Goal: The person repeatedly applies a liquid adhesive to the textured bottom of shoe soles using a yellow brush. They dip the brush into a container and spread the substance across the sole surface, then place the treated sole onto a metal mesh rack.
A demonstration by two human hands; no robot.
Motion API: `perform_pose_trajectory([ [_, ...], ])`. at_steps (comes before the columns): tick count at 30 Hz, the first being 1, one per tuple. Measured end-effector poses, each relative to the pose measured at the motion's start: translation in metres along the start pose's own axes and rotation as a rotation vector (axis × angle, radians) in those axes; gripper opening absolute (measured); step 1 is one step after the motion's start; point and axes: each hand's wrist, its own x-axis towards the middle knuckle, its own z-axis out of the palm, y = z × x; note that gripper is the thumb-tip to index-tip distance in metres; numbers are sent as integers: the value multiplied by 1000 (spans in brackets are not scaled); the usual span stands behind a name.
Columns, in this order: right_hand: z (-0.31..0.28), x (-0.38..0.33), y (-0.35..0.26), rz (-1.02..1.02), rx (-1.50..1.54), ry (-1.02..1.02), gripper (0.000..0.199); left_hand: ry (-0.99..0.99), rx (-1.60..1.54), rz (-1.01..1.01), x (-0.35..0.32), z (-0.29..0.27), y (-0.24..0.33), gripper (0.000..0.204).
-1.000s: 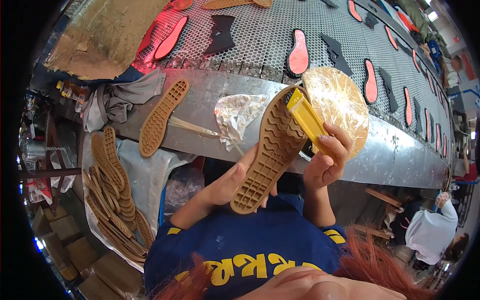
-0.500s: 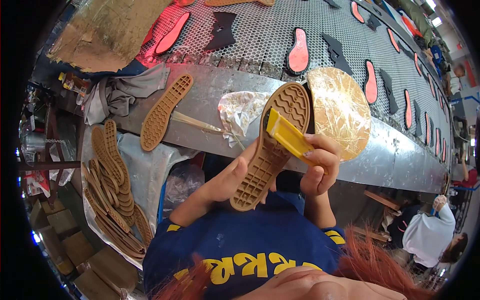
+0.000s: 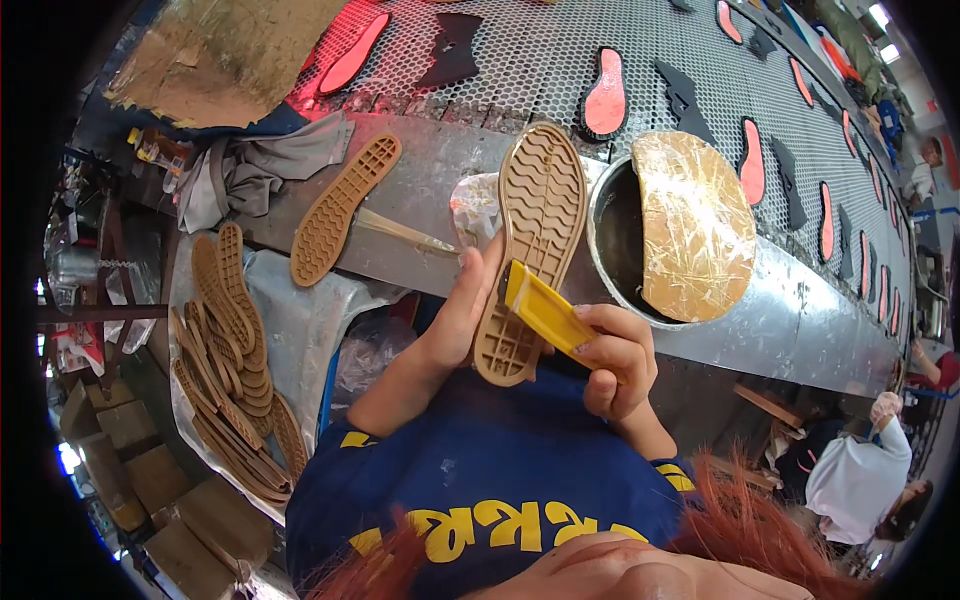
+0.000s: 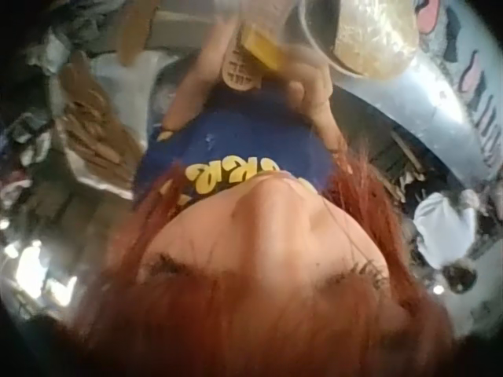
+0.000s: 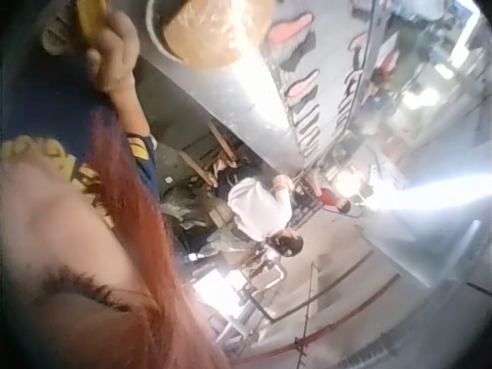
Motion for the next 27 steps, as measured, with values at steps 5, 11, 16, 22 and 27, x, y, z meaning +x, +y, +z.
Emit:
perform_pose_trajectory([
  [5, -2, -1, -12, 30, 67, -58, 32, 2, -80, 69, 11, -5, -4, 84],
  [11, -10, 0, -20, 61, 165, -92, 32, 1, -156, 79, 17, -4, -4, 82],
  [16, -17, 2, -17, 129, 282, -91, 33, -14, -209, 61, 18, -2, -3, 82],
  [22, -21, 8, -4, 287, 539, -49, 32, 16, -166, 27, 18, 2, 1, 83],
  [27, -25, 23, 16, 304, 778, -120, 25, 116, -206, -24, 14, 17, 5, 81],
])
